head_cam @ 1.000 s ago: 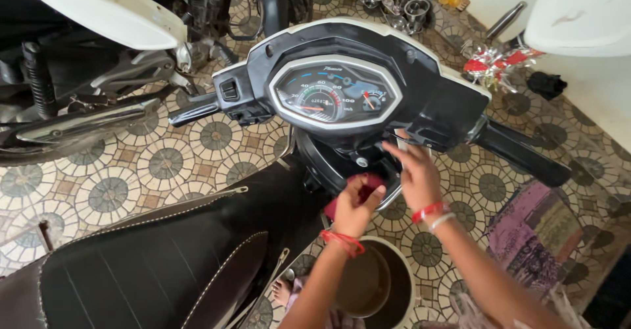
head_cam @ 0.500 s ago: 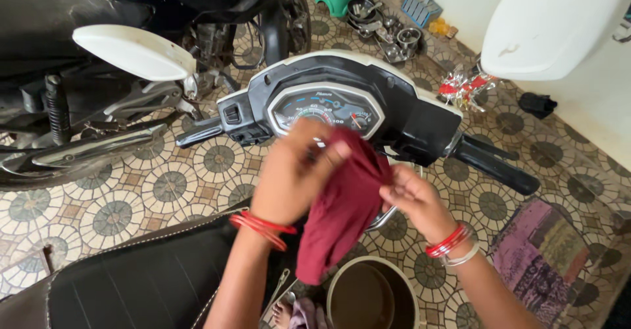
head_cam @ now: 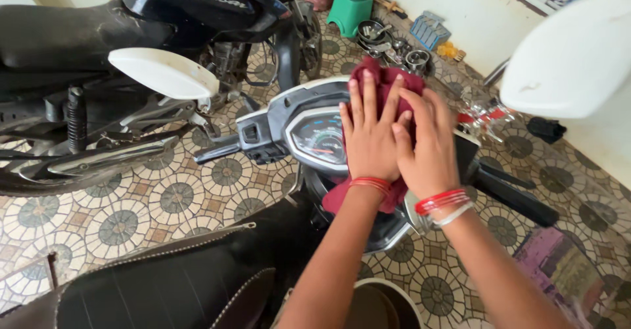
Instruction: The person cleans a scooter by wiping the footrest, side panels, and dashboard with a cloth, periodically rinsing and wringing the cloth in a basin of water.
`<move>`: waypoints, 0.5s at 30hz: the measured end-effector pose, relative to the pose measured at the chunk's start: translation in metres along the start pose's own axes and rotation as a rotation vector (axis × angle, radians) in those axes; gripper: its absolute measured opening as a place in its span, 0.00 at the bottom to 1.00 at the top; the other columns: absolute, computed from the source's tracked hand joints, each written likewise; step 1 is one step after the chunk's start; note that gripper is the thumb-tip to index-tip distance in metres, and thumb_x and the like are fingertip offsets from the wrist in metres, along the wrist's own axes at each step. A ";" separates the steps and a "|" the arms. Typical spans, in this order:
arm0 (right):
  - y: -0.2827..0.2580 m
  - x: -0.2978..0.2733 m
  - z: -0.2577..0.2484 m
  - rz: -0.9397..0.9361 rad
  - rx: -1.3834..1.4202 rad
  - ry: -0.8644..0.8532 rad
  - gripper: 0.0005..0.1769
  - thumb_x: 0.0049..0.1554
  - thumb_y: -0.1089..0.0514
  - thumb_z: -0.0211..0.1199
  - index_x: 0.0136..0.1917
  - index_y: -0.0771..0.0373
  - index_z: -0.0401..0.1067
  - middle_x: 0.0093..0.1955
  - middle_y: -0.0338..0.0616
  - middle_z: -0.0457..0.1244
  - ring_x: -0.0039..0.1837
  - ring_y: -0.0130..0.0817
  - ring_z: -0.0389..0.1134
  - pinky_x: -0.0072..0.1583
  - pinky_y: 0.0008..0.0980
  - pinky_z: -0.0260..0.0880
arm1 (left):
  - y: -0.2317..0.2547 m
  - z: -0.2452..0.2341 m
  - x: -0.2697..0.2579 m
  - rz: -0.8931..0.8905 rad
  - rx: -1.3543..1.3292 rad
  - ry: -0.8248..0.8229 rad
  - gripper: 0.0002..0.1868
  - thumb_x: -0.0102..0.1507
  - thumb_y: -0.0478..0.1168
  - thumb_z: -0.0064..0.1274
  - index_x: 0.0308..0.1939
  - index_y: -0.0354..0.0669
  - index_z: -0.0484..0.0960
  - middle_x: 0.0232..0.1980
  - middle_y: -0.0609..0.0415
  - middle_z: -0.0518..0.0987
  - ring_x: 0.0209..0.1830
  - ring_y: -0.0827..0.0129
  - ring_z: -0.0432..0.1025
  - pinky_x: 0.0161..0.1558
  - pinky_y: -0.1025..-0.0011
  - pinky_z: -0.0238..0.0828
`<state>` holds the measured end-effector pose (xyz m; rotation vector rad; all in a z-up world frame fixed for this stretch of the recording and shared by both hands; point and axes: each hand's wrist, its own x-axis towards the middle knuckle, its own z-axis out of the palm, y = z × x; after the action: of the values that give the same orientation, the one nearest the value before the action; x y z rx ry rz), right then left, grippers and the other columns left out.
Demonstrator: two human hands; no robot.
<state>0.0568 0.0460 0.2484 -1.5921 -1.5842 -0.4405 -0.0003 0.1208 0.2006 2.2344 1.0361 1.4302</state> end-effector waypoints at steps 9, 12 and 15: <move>0.032 0.017 0.021 -0.024 -0.293 -0.190 0.30 0.66 0.52 0.58 0.78 0.61 0.60 0.72 0.54 0.60 0.69 0.59 0.62 0.70 0.57 0.57 | -0.107 -0.012 0.027 -0.328 0.291 0.014 0.28 0.72 0.50 0.33 0.75 0.54 0.66 0.83 0.51 0.54 0.85 0.50 0.41 0.76 0.34 0.27; 0.031 0.011 0.032 -0.009 -0.480 -0.208 0.30 0.65 0.51 0.59 0.77 0.61 0.61 0.69 0.55 0.61 0.64 0.59 0.62 0.65 0.52 0.62 | -0.163 -0.037 0.025 -0.501 0.292 0.004 0.26 0.74 0.50 0.29 0.74 0.48 0.66 0.84 0.50 0.52 0.86 0.52 0.39 0.76 0.33 0.25; 0.032 0.011 0.033 -0.002 -0.498 -0.204 0.29 0.64 0.52 0.58 0.76 0.60 0.62 0.69 0.53 0.62 0.63 0.55 0.63 0.65 0.50 0.64 | -0.165 -0.031 0.016 -0.514 0.241 0.099 0.29 0.74 0.52 0.30 0.76 0.48 0.64 0.84 0.48 0.51 0.85 0.48 0.38 0.77 0.37 0.27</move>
<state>0.0785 0.0821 0.2272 -2.0613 -1.7147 -0.7364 -0.0916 0.2431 0.1295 1.8489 1.7406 1.2435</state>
